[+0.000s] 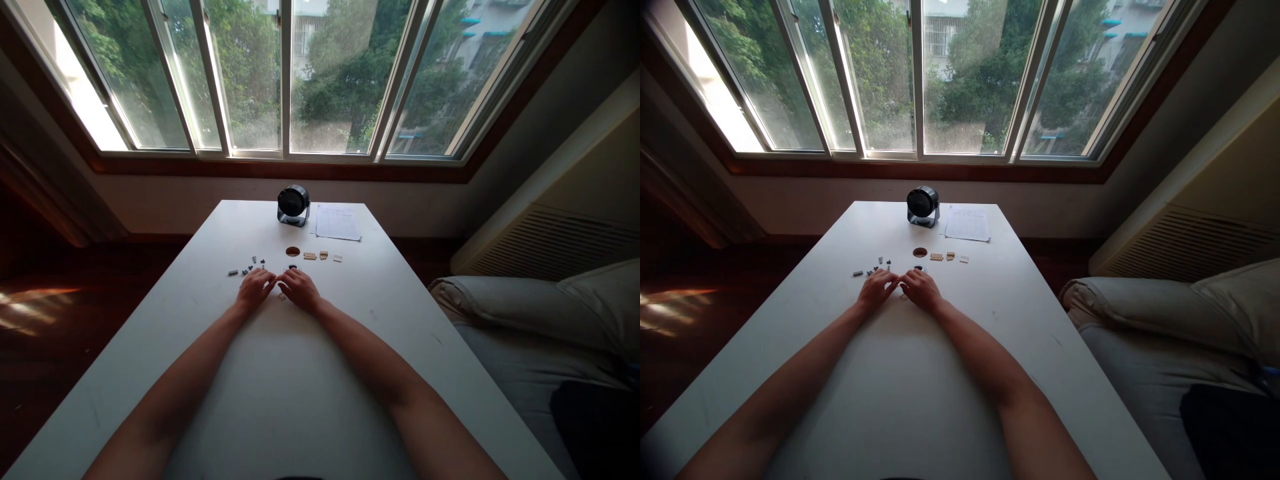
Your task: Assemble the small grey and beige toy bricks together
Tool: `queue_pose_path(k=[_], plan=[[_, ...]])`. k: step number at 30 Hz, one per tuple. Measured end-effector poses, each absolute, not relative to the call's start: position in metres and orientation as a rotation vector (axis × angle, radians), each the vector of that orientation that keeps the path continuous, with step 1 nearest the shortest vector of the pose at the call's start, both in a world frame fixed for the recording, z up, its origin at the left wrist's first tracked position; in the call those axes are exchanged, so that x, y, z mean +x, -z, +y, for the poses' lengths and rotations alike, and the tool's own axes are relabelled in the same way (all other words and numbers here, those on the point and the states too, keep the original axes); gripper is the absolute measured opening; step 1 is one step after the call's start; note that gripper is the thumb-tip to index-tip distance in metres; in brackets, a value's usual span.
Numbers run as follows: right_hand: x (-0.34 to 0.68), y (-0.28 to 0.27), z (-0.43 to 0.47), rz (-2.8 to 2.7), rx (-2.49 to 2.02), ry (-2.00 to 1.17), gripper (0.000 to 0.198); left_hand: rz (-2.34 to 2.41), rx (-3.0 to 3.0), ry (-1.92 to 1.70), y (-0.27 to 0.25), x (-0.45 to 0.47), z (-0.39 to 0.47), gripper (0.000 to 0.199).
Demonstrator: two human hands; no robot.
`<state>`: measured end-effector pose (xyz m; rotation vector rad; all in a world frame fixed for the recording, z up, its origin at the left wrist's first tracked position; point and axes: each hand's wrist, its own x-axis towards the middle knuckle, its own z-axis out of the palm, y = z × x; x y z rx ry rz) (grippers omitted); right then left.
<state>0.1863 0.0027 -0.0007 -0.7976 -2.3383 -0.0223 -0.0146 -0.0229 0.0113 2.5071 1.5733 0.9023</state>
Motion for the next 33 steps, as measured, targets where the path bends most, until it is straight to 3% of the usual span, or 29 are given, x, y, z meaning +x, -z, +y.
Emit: queue_pose_path(k=[17,33], plan=[[0.1832,0.0042,0.0035,-2.322,-0.773,0.108,0.015,1.441,2.332,-0.959,-0.0081,-0.0164,-0.0181,0.025],[0.1859,-0.0002,0.0000,-2.349,-0.754,0.080,0.016,1.440,2.282,-0.965,-0.0087,-0.0187,-0.0178,0.041]])
